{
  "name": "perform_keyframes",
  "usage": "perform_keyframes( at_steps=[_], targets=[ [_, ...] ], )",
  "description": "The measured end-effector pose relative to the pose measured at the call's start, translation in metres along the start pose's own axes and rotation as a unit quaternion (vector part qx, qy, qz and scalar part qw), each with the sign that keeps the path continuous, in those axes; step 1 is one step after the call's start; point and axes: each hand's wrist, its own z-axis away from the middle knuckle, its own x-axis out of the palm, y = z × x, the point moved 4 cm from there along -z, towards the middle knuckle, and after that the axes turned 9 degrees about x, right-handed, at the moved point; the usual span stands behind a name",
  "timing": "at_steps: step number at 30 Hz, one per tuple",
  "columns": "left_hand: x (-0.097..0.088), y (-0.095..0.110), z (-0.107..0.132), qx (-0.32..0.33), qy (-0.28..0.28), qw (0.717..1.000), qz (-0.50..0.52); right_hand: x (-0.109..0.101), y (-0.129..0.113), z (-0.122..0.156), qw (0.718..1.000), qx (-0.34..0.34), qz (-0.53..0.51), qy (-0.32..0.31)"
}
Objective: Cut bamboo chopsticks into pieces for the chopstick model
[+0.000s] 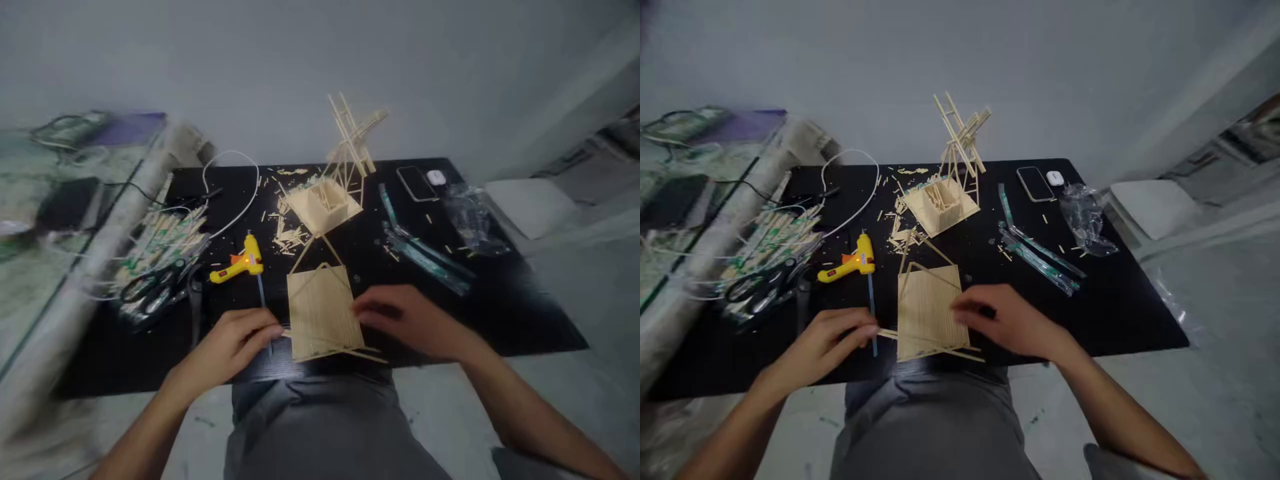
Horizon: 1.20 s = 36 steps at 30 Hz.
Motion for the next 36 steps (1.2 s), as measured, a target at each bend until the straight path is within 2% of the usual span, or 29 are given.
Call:
perform_keyframes(
  at_steps=[3,5,7,11,15,17,20,24,27,32,36],
  targets=[
    [0.007,0.008,-0.009,0.010,0.015,1.000,0.003,0.030,-0.011,0.002,0.995,0.002,0.001,-0.096],
    [0.013,0.010,-0.014,0.009,0.028,1.000,0.008,0.042,-0.014,0.001,0.991,0.020,-0.012,-0.128],
    [0.017,0.009,-0.017,0.004,0.038,0.999,0.018,0.044,-0.011,-0.003,0.990,0.039,-0.021,-0.135],
    [0.015,0.000,-0.018,-0.039,0.037,0.998,0.039,0.028,0.001,-0.006,0.992,0.043,-0.004,-0.120],
    [0.008,-0.012,-0.016,-0.097,0.000,0.995,0.012,0.011,0.016,0.000,0.995,0.051,-0.016,-0.083],
    [0.013,-0.013,-0.015,-0.098,-0.053,0.994,-0.009,0.012,0.021,0.003,0.997,0.059,-0.003,-0.048],
    [0.029,-0.008,-0.011,-0.089,-0.116,0.986,-0.084,0.030,0.024,0.006,0.996,0.057,0.059,-0.026],
    [0.044,0.004,-0.007,-0.072,-0.077,0.973,-0.207,0.055,0.029,0.008,0.988,0.030,0.146,-0.034],
    [0.049,0.008,-0.003,-0.051,-0.049,0.967,-0.245,0.062,0.035,0.008,0.978,0.016,0.206,-0.025],
    [0.054,0.003,-0.003,-0.013,-0.014,0.974,-0.227,0.062,0.041,0.009,0.969,-0.019,0.244,0.029],
    [0.060,0.002,-0.014,0.016,-0.010,0.981,-0.196,0.056,0.049,0.010,0.968,-0.037,0.236,0.072]
  ],
)
